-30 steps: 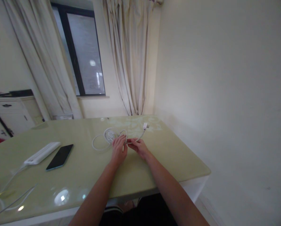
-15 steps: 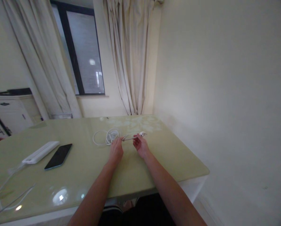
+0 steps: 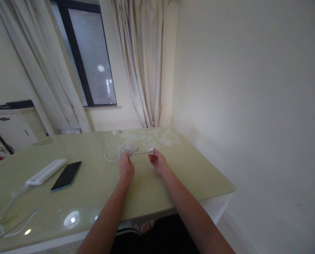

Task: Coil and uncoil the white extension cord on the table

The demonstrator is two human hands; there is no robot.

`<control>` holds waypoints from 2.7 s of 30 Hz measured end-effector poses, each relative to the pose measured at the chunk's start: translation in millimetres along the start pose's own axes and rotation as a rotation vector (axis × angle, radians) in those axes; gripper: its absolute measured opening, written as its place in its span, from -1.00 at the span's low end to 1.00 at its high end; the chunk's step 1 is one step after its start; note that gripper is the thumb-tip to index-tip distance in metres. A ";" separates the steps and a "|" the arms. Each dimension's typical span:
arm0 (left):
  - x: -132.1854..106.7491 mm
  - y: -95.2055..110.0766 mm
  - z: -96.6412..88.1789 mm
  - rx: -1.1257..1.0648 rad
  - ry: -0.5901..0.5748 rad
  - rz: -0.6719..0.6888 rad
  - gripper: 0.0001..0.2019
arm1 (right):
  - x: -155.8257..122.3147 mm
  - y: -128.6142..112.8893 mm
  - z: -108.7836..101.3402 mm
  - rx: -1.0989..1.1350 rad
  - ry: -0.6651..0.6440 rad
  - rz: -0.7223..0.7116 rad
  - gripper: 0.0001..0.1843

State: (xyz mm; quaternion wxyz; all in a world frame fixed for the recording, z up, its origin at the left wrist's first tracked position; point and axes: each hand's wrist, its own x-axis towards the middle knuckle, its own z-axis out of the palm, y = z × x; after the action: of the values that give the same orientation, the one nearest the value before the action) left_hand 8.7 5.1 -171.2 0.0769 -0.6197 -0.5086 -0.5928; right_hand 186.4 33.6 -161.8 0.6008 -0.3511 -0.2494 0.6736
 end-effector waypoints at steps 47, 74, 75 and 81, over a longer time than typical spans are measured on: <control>-19.5 43.6 6.0 0.065 -0.189 0.558 -0.55 | -17.9 25.8 13.2 -0.165 -0.247 -0.125 -0.54; 14.4 -45.7 4.9 -0.569 0.270 -0.990 -0.78 | 4.9 -25.3 -17.6 0.065 0.174 -0.172 -0.66; 13.2 -47.3 5.7 -0.536 0.233 -0.967 -0.79 | 4.6 -23.9 -16.2 -0.001 0.175 -0.208 -0.68; 8.5 -48.1 3.0 -0.409 0.062 -0.841 -0.92 | 9.4 -14.5 -21.3 -0.621 0.247 -0.407 -0.60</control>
State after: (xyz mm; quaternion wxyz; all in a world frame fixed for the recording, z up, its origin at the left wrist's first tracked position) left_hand -25.9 34.5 -189.6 -0.2785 -0.3443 -0.5859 -0.6787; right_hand 211.8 43.2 -165.8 0.6127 -0.5378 -0.4316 0.3860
